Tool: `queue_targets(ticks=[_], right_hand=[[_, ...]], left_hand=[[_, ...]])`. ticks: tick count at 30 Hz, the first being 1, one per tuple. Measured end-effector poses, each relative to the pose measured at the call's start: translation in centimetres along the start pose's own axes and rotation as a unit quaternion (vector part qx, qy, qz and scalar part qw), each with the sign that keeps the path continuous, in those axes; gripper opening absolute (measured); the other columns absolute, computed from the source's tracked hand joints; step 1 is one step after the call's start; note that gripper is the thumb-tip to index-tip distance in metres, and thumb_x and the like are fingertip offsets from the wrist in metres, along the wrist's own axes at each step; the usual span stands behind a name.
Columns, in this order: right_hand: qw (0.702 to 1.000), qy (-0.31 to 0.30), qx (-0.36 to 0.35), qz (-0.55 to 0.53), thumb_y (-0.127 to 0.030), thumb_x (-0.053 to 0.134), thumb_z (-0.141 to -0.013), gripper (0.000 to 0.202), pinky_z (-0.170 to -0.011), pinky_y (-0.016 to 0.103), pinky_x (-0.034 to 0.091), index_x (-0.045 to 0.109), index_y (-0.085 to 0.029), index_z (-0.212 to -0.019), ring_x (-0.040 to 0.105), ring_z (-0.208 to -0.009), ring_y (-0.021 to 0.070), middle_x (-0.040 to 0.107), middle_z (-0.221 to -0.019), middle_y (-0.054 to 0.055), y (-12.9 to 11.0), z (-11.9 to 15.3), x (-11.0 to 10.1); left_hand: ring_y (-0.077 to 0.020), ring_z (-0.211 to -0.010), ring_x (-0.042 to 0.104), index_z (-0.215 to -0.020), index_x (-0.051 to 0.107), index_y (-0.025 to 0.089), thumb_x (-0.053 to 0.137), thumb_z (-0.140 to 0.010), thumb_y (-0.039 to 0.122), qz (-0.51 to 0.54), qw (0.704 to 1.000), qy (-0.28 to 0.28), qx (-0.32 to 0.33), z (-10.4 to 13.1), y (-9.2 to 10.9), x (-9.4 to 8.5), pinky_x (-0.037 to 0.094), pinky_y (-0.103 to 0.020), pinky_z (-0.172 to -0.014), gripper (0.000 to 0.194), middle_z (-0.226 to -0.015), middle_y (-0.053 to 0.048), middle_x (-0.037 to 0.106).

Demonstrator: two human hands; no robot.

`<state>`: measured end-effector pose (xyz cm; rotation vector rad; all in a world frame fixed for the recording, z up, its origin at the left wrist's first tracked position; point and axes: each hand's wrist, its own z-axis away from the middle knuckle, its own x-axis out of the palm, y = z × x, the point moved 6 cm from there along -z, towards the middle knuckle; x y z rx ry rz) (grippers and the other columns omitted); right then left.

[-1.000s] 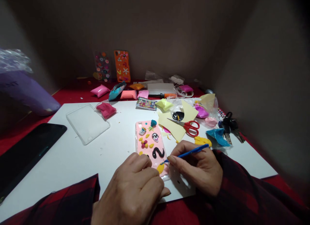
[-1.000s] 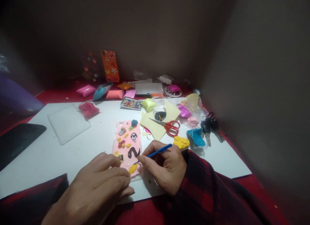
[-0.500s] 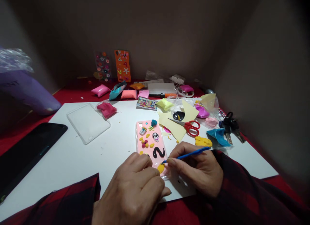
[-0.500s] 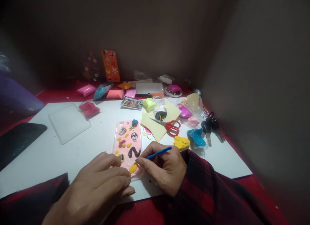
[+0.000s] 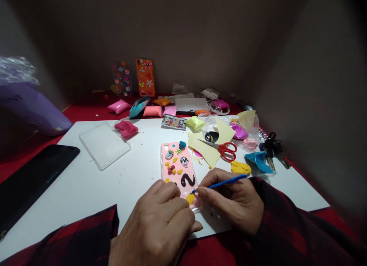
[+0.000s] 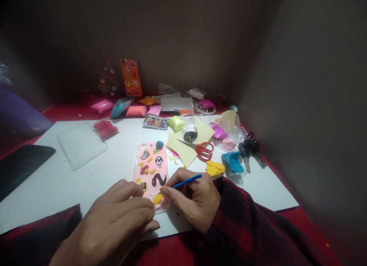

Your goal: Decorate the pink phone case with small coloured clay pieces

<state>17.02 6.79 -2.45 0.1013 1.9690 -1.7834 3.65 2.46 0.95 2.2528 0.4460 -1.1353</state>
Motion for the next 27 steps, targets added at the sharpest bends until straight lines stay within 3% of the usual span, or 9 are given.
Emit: queue_targets(ticks=[7, 17, 22, 27], right_hand=[[1.000, 0.015, -0.010, 0.005, -0.035, 0.059, -0.083, 0.023, -0.043, 0.022, 0.044, 0.064, -0.017, -0.071, 0.059, -0.048, 0.0134, 0.066, -0.056, 0.003, 0.0, 0.0, -0.1], [1.000, 0.022, -0.006, -0.001, -0.036, 0.060, -0.082, 0.022, -0.041, 0.024, 0.042, 0.064, -0.018, -0.071, 0.057, -0.046, 0.0145, 0.066, -0.056, 0.004, 0.1, 0.0, -0.1], [1.000, 0.028, -0.005, 0.005, -0.035, 0.062, -0.081, 0.021, -0.042, 0.024, 0.042, 0.065, -0.018, -0.069, 0.056, -0.047, 0.0138, 0.065, -0.056, 0.003, 0.3, 0.2, -0.1], [1.000, 0.025, -0.005, -0.003, -0.035, 0.062, -0.081, 0.021, -0.041, 0.023, 0.042, 0.065, -0.018, -0.069, 0.056, -0.045, 0.0135, 0.064, -0.054, 0.003, 0.3, 0.2, -0.1]], left_hand=[[-0.0155, -0.061, 0.042, -0.060, 0.052, 0.014, 0.052, -0.087, 0.012, -0.004, 1.000, 0.012, 0.002, -0.5, 0.5, -0.9, 0.033, -0.032, -0.056, 0.027, -0.059, -0.002, 0.055], [-0.0156, -0.060, 0.042, -0.059, 0.053, 0.014, 0.054, -0.086, 0.014, 0.005, 1.000, -0.005, -0.002, -0.2, -0.1, 0.2, 0.034, -0.033, -0.056, 0.027, -0.058, -0.002, 0.054], [-0.0155, -0.059, 0.042, -0.058, 0.052, 0.014, 0.052, -0.087, 0.013, -0.001, 1.000, 0.017, 0.001, -0.6, 0.2, -0.4, 0.034, -0.033, -0.055, 0.029, -0.057, -0.002, 0.054], [-0.0161, -0.061, 0.043, -0.061, 0.055, 0.014, 0.052, -0.087, 0.011, 0.006, 1.000, -0.001, -0.008, -0.7, 0.3, -0.6, 0.035, -0.033, -0.056, 0.025, -0.060, -0.002, 0.056]])
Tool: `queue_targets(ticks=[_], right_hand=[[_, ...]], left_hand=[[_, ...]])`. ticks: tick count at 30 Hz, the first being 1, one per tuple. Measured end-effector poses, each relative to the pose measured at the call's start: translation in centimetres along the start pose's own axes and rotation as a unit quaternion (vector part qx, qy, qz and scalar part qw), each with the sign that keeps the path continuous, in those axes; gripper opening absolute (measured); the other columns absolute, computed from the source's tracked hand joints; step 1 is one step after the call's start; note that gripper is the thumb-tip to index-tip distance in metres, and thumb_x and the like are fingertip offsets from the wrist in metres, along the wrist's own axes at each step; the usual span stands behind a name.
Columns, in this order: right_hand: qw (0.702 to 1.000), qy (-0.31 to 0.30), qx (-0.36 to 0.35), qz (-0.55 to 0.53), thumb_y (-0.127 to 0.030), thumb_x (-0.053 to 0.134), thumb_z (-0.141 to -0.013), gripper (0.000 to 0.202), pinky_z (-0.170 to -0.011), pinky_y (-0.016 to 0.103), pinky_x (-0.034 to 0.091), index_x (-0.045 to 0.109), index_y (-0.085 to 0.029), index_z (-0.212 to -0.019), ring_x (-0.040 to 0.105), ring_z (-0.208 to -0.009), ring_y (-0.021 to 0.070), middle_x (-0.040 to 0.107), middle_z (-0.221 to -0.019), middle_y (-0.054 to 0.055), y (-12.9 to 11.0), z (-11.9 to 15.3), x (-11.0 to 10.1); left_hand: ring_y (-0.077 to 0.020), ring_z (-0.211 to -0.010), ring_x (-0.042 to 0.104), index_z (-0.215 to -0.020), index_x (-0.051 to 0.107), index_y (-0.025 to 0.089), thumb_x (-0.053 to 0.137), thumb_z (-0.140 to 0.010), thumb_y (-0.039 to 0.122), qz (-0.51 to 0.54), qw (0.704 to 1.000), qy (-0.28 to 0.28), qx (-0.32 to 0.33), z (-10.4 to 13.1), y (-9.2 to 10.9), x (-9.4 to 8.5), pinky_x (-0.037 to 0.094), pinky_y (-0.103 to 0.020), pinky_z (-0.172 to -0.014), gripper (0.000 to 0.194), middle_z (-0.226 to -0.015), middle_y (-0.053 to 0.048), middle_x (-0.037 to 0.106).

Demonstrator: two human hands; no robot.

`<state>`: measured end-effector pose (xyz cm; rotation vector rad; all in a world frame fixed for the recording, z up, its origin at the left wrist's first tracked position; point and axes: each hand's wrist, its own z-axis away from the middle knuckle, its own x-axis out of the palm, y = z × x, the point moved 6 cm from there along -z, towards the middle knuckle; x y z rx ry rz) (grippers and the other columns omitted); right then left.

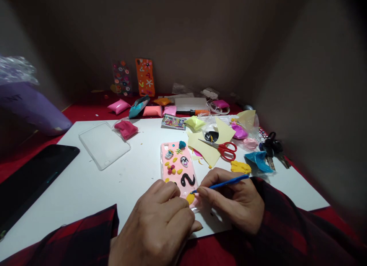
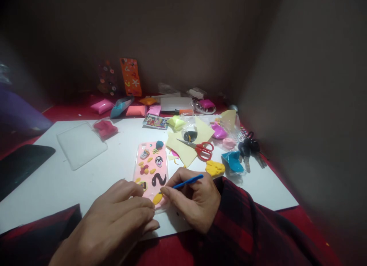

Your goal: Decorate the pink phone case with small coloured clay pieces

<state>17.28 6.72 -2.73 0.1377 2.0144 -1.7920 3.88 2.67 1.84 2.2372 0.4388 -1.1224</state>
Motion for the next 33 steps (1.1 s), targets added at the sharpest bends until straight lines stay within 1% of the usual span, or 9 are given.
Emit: queue_targets(ticks=[5, 9, 14, 22, 24, 26, 29, 31, 33], right_hand=[[1.000, 0.012, -0.001, -0.010, -0.035, 0.062, -0.081, 0.022, -0.041, 0.022, 0.043, 0.065, -0.017, -0.069, 0.055, -0.045, 0.0123, 0.063, -0.054, 0.002, -0.2, 0.0, -0.1], [0.999, 0.028, 0.006, -0.017, -0.036, 0.062, -0.081, 0.023, -0.040, 0.021, 0.041, 0.064, -0.016, -0.068, 0.055, -0.045, 0.0116, 0.063, -0.053, 0.002, -0.2, 0.0, -0.2], [1.000, 0.008, 0.003, -0.005, -0.036, 0.061, -0.082, 0.024, -0.040, 0.020, 0.041, 0.064, -0.016, -0.069, 0.054, -0.045, 0.0113, 0.064, -0.054, 0.003, -0.2, -0.1, 0.0], [1.000, 0.014, 0.000, -0.012, -0.037, 0.061, -0.082, 0.025, -0.041, 0.020, 0.041, 0.064, -0.016, -0.069, 0.053, -0.045, 0.0104, 0.061, -0.053, 0.001, 0.1, 0.0, 0.1], [1.000, 0.016, -0.001, -0.013, -0.037, 0.061, -0.082, 0.025, -0.040, 0.020, 0.041, 0.064, -0.016, -0.069, 0.052, -0.045, 0.0103, 0.060, -0.052, 0.001, -0.1, 0.0, 0.0], [0.999, 0.034, -0.003, -0.013, -0.037, 0.061, -0.082, 0.024, -0.039, 0.020, 0.039, 0.063, -0.017, -0.068, 0.051, -0.044, 0.0101, 0.058, -0.051, 0.000, -0.5, 0.1, -0.4], [0.995, 0.098, -0.027, 0.001, -0.034, 0.061, -0.083, 0.022, -0.039, 0.020, 0.037, 0.063, -0.018, -0.069, 0.050, -0.045, 0.0100, 0.058, -0.053, -0.001, -1.3, 0.0, -1.7], [0.987, 0.143, -0.071, 0.028, -0.029, 0.062, -0.084, 0.015, -0.041, 0.020, 0.039, 0.064, -0.018, -0.073, 0.053, -0.048, 0.0106, 0.061, -0.059, 0.000, -1.8, 0.0, -2.8], [0.973, 0.163, -0.150, 0.072, -0.020, 0.060, -0.084, 0.006, -0.049, 0.023, 0.046, 0.065, -0.019, -0.080, 0.059, -0.058, 0.0130, 0.065, -0.069, 0.002, -2.4, -0.2, -3.5]], left_hand=[[-0.0160, -0.061, 0.043, -0.060, 0.053, 0.014, 0.051, -0.087, 0.013, -0.007, 1.000, 0.013, 0.007, 0.4, 0.3, -0.2, 0.035, -0.033, -0.056, 0.027, -0.059, -0.002, 0.055], [-0.0163, -0.062, 0.044, -0.062, 0.054, 0.014, 0.052, -0.087, 0.014, -0.009, 1.000, -0.005, -0.005, 0.3, 0.1, 0.0, 0.036, -0.033, -0.057, 0.025, -0.061, -0.002, 0.056], [-0.0159, -0.061, 0.043, -0.060, 0.053, 0.014, 0.052, -0.087, 0.014, -0.006, 1.000, -0.003, 0.004, 0.3, 0.0, 0.1, 0.035, -0.033, -0.057, 0.027, -0.059, -0.002, 0.055], [-0.0156, -0.061, 0.042, -0.060, 0.051, 0.014, 0.052, -0.088, 0.015, -0.010, 1.000, 0.019, 0.018, 0.3, -0.1, 0.3, 0.033, -0.032, -0.056, 0.028, -0.059, -0.002, 0.055], [-0.0155, -0.061, 0.042, -0.060, 0.052, 0.014, 0.052, -0.088, 0.014, -0.005, 1.000, 0.014, 0.013, 0.4, -0.2, 0.5, 0.033, -0.032, -0.057, 0.028, -0.059, -0.002, 0.055], [-0.0156, -0.061, 0.042, -0.060, 0.052, 0.014, 0.053, -0.087, 0.015, -0.002, 1.000, -0.001, 0.000, 0.4, -0.3, 0.6, 0.034, -0.032, -0.057, 0.027, -0.059, -0.002, 0.055], [-0.0158, -0.062, 0.042, -0.061, 0.053, 0.014, 0.056, -0.086, 0.015, -0.001, 1.000, -0.002, -0.007, 0.2, 0.0, 0.2, 0.035, -0.032, -0.057, 0.025, -0.059, -0.002, 0.056], [-0.0159, -0.062, 0.042, -0.062, 0.055, 0.014, 0.056, -0.086, 0.016, 0.000, 1.000, 0.014, -0.001, 0.0, 0.3, -0.4, 0.034, -0.032, -0.057, 0.024, -0.058, -0.002, 0.055], [-0.0150, -0.060, 0.041, -0.063, 0.055, 0.014, 0.054, -0.087, 0.015, 0.004, 0.999, 0.036, 0.008, -0.1, 0.5, -1.0, 0.034, -0.031, -0.056, 0.025, -0.057, -0.001, 0.054]])
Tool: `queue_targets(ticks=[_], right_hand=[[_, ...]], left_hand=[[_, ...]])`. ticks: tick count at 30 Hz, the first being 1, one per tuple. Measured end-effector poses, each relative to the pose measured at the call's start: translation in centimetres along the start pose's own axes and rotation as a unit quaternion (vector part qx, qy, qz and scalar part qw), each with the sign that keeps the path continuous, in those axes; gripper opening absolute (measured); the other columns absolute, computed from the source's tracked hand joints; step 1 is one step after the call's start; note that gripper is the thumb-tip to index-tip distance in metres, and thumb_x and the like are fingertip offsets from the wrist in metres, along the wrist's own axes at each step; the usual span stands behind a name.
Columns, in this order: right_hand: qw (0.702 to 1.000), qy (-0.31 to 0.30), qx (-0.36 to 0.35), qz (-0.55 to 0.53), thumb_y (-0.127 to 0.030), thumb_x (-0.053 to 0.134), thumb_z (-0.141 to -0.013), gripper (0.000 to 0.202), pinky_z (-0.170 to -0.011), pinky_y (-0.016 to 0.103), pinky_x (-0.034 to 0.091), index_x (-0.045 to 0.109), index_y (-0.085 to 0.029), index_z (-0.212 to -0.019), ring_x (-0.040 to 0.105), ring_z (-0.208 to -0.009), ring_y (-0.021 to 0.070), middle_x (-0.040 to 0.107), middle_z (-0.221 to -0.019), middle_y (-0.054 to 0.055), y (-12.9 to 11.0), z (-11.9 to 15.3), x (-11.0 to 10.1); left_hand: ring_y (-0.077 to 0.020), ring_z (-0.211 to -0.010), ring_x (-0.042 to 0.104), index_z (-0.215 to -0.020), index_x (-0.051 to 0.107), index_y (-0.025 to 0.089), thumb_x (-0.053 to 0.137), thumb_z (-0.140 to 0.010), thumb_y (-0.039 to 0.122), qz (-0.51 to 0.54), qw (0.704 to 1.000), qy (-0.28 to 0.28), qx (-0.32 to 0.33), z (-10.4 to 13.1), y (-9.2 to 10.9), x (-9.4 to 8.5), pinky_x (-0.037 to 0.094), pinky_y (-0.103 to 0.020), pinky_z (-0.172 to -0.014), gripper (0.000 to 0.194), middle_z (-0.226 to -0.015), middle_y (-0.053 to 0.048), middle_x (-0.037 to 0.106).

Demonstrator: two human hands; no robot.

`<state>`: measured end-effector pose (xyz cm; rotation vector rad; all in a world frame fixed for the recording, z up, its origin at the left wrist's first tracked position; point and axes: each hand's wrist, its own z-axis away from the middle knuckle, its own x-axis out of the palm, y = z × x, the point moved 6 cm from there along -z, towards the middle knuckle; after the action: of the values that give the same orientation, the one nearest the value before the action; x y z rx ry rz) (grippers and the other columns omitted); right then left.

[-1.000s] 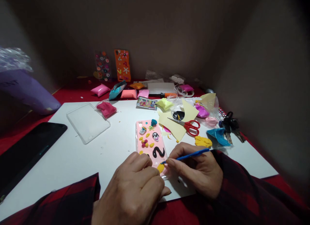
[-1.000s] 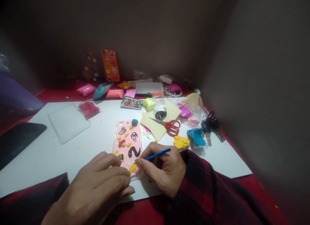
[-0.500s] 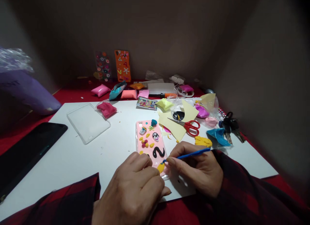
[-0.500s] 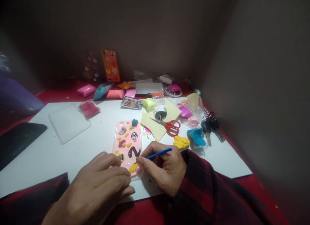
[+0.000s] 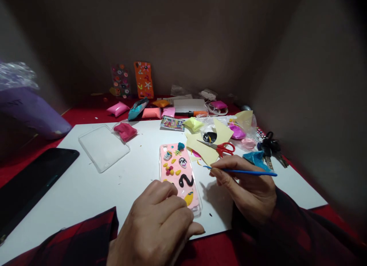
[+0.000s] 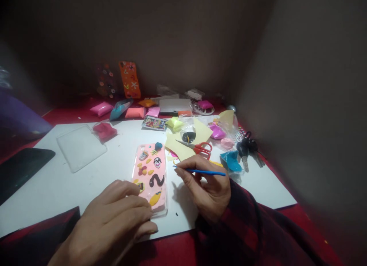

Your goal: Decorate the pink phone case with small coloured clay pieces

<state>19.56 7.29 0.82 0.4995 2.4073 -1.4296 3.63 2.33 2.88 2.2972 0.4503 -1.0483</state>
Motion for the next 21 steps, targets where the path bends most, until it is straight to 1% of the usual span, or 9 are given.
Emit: queue_targets(ticks=[2, 4, 6, 8, 11, 13, 17, 19, 21], right_hand=[[0.994, -0.006, -0.100, 0.035, -0.012, 0.057, -0.085, 0.010, -0.062, 0.027, 0.050, 0.065, -0.018, -0.087, 0.062, -0.071, 0.0160, 0.066, -0.079, 0.005, -0.3, -0.3, -0.3], [0.985, -0.017, -0.158, 0.065, -0.008, 0.053, -0.085, 0.016, -0.068, 0.029, 0.050, 0.064, -0.018, -0.092, 0.063, -0.076, 0.0169, 0.065, -0.083, 0.006, -0.1, -0.5, -0.5], [0.977, -0.025, -0.180, 0.110, -0.007, 0.051, -0.086, 0.018, -0.068, 0.029, 0.051, 0.063, -0.018, -0.095, 0.063, -0.078, 0.0166, 0.064, -0.085, 0.007, 0.4, -0.6, -0.7], [0.964, -0.035, -0.197, 0.175, -0.007, 0.049, -0.086, 0.021, -0.069, 0.028, 0.051, 0.062, -0.018, -0.099, 0.064, -0.081, 0.0170, 0.065, -0.090, 0.008, 0.7, -0.6, -0.7], [0.933, -0.062, -0.229, 0.269, -0.005, 0.043, -0.085, 0.030, -0.070, 0.029, 0.053, 0.060, -0.015, -0.107, 0.064, -0.090, 0.0193, 0.065, -0.100, 0.010, 0.8, -0.6, -0.1], [0.911, -0.077, -0.244, 0.323, -0.003, 0.040, -0.084, 0.034, -0.071, 0.032, 0.054, 0.059, -0.012, -0.110, 0.063, -0.094, 0.0219, 0.064, -0.103, 0.013, 0.8, -0.7, 0.4], [0.869, -0.118, -0.269, 0.399, -0.005, 0.036, -0.087, 0.033, -0.073, 0.040, 0.055, 0.059, -0.005, -0.111, 0.061, -0.094, 0.0270, 0.064, -0.103, 0.019, 0.8, -1.1, 1.5], [0.861, -0.127, -0.278, 0.407, -0.008, 0.034, -0.089, 0.033, -0.074, 0.041, 0.055, 0.059, -0.004, -0.110, 0.060, -0.093, 0.0279, 0.064, -0.103, 0.020, 0.8, -1.2, 1.9], [0.862, -0.126, -0.278, 0.404, -0.009, 0.033, -0.090, 0.033, -0.074, 0.042, 0.055, 0.059, -0.004, -0.110, 0.060, -0.093, 0.0281, 0.064, -0.103, 0.019, 0.8, -1.2, 2.0]], left_hand=[[-0.0136, -0.058, 0.041, -0.063, 0.054, 0.016, 0.052, -0.088, 0.014, 0.005, 1.000, 0.014, -0.004, -0.1, -0.1, -0.4, 0.033, -0.029, -0.054, 0.024, -0.056, 0.000, 0.053], [-0.0126, -0.057, 0.041, -0.065, 0.053, 0.017, 0.055, -0.085, 0.012, 0.010, 1.000, 0.014, -0.023, -0.1, -0.4, -0.7, 0.033, -0.027, -0.053, 0.020, -0.056, 0.002, 0.053], [-0.0122, -0.058, 0.044, -0.070, 0.054, 0.018, 0.058, -0.082, 0.011, 0.022, 0.999, 0.002, -0.047, -0.1, -0.8, -0.7, 0.035, -0.026, -0.053, 0.014, -0.059, 0.003, 0.054], [-0.0119, -0.061, 0.047, -0.076, 0.056, 0.018, 0.057, -0.080, 0.007, 0.052, 0.996, 0.016, -0.065, 0.0, -1.1, -1.0, 0.039, -0.025, -0.055, 0.012, -0.064, 0.002, 0.056], [-0.0116, -0.070, 0.053, -0.089, 0.058, 0.016, 0.050, -0.082, 0.000, 0.123, 0.984, 0.090, -0.093, 0.3, -1.7, -1.7, 0.044, -0.024, -0.060, 0.019, -0.075, -0.001, 0.059], [-0.0121, -0.075, 0.055, -0.094, 0.059, 0.015, 0.051, -0.081, -0.001, 0.163, 0.973, 0.120, -0.106, 0.4, -2.2, -1.8, 0.046, -0.025, -0.063, 0.022, -0.080, -0.002, 0.060], [-0.0135, -0.079, 0.057, -0.100, 0.060, 0.016, 0.056, -0.079, -0.001, 0.198, 0.966, 0.121, -0.116, 0.3, -2.9, -1.7, 0.049, -0.026, -0.066, 0.027, -0.085, -0.003, 0.062], [-0.0128, -0.077, 0.058, -0.100, 0.061, 0.017, 0.054, -0.082, 0.000, 0.183, 0.969, 0.123, -0.109, 0.1, -2.9, -2.1, 0.048, -0.025, -0.064, 0.026, -0.083, -0.002, 0.062], [-0.0115, -0.071, 0.057, -0.092, 0.061, 0.017, 0.052, -0.085, 0.002, 0.143, 0.980, 0.107, -0.090, 0.0, -2.3, -2.4, 0.046, -0.024, -0.061, 0.019, -0.077, -0.001, 0.062]])
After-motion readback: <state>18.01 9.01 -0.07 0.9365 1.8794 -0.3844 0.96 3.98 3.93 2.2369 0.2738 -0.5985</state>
